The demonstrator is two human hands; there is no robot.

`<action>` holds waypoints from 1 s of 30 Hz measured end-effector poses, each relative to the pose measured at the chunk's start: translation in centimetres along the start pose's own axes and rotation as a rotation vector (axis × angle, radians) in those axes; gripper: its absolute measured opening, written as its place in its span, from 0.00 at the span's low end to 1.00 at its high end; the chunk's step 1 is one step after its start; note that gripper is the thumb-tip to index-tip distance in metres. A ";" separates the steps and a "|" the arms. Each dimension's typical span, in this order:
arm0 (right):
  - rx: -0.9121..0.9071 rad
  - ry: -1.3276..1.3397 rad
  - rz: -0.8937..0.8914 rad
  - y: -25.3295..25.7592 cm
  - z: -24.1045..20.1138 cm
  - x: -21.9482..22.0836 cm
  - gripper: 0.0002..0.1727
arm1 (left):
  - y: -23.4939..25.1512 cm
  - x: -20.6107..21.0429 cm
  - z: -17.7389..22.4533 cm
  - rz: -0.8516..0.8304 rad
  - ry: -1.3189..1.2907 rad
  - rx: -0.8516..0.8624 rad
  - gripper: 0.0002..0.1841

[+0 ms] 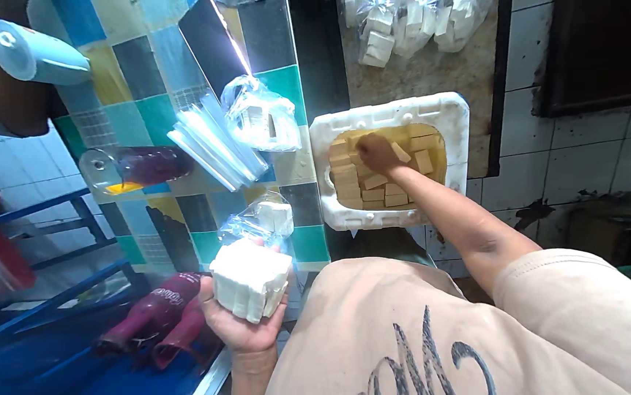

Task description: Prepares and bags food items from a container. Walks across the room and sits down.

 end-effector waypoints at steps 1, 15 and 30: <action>0.040 0.005 -0.104 0.1 0.5 1.9 0.16 | 0.0 0.0 0.0 0.001 0.002 0.001 0.33; 0.489 0.479 -0.135 -1.7 3.3 6.1 0.22 | -0.3 0.1 -0.4 0.017 0.060 0.012 0.33; 0.230 0.361 -0.159 -0.4 1.8 5.4 0.22 | -0.2 0.7 -1.2 0.046 0.052 -0.013 0.33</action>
Point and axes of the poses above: each hand's wrist, its own y-axis towards the middle knuckle, its own x-axis out of the palm, z = x × y, the point moved 9 cm from there along y, towards the middle knuckle, and after that the axes turned 15 degrees about y, right-handed, at the moved point
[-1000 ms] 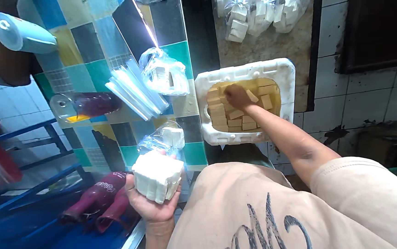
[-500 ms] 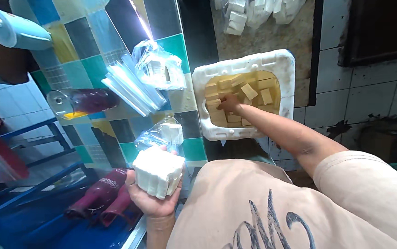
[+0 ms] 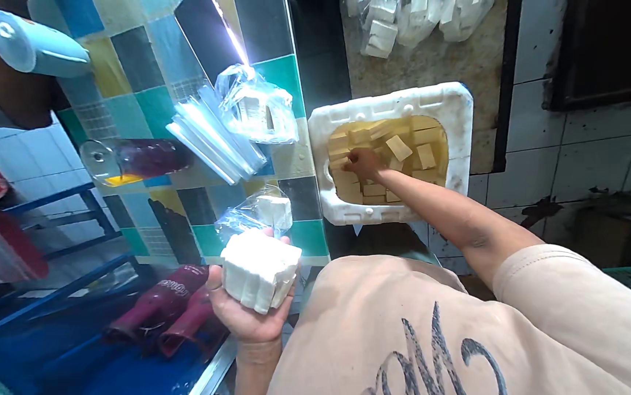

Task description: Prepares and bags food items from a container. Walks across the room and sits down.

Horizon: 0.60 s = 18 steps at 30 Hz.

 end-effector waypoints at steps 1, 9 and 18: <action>-0.030 0.021 0.018 0.0 -0.9 -0.7 0.22 | 0.0 0.0 0.0 0.002 0.009 0.001 0.33; -0.173 -0.158 0.346 -2.5 -4.3 -6.5 0.22 | 0.2 0.0 -0.1 0.008 0.002 -0.018 0.31; 0.112 -0.313 -0.154 -2.6 1.8 2.9 0.30 | 1.1 0.2 0.1 -0.049 -0.026 -0.028 0.33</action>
Point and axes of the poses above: each hand's wrist, its own y-axis towards the middle knuckle, its own x-axis out of the palm, z = x × y, the point moved 9 cm from there along y, towards the middle knuckle, and after that the axes turned 15 degrees about y, right-handed, at the moved point
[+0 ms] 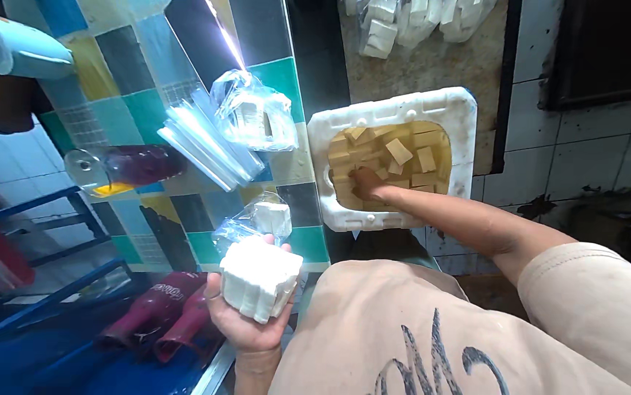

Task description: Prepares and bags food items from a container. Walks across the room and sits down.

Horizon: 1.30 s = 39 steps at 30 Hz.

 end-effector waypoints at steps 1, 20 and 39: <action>0.019 0.025 0.010 0.1 0.1 0.2 0.31 | 0.1 0.0 0.0 -0.005 -0.003 -0.009 0.33; -0.060 -0.151 -0.095 1.1 -2.3 0.5 0.36 | 1.6 0.2 -0.2 0.046 -0.017 -0.064 0.32; -0.093 -0.162 -0.206 0.0 -3.1 0.0 0.25 | 1.4 -0.4 0.6 0.011 -0.036 -0.059 0.34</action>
Point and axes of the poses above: each hand's wrist, its own y-axis towards the middle knuckle, its own x-axis out of the palm, z = x × y, the point moved 9 cm from there along y, towards the middle knuckle, and after that the axes turned 15 degrees about y, right-handed, at the moved point
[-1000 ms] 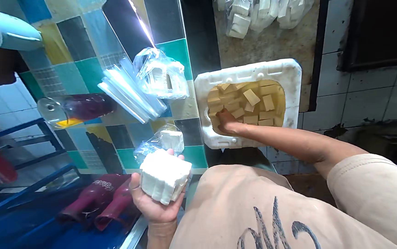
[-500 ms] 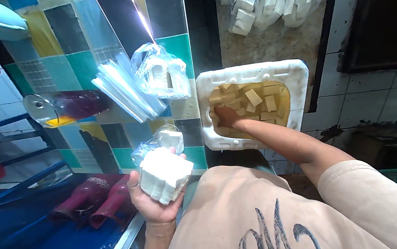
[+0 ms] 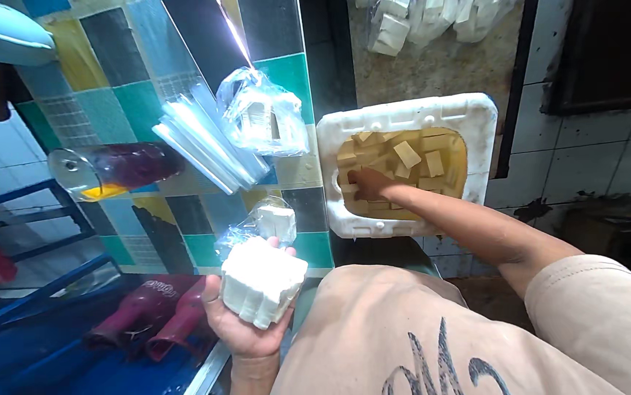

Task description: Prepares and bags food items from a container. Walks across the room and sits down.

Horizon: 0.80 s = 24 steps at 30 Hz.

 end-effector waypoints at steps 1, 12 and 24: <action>-0.057 0.068 0.053 0.1 0.0 -1.0 0.23 | 0.0 -0.1 0.0 0.005 0.008 0.003 0.33; -0.352 -0.176 0.424 -1.5 -3.6 -6.1 0.16 | 0.2 -0.3 -0.1 -0.023 0.033 -0.006 0.32; -0.464 -0.630 -0.265 -0.5 -2.1 3.9 0.20 | 0.1 -0.6 0.2 -0.020 0.039 -0.005 0.32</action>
Point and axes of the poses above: each hand's wrist, its own y-axis towards the middle knuckle, its own x-axis out of the palm, z = x × y, the point moved 9 cm from there along y, towards the middle knuckle, and after that the axes turned 15 degrees about y, right-handed, at the moved point
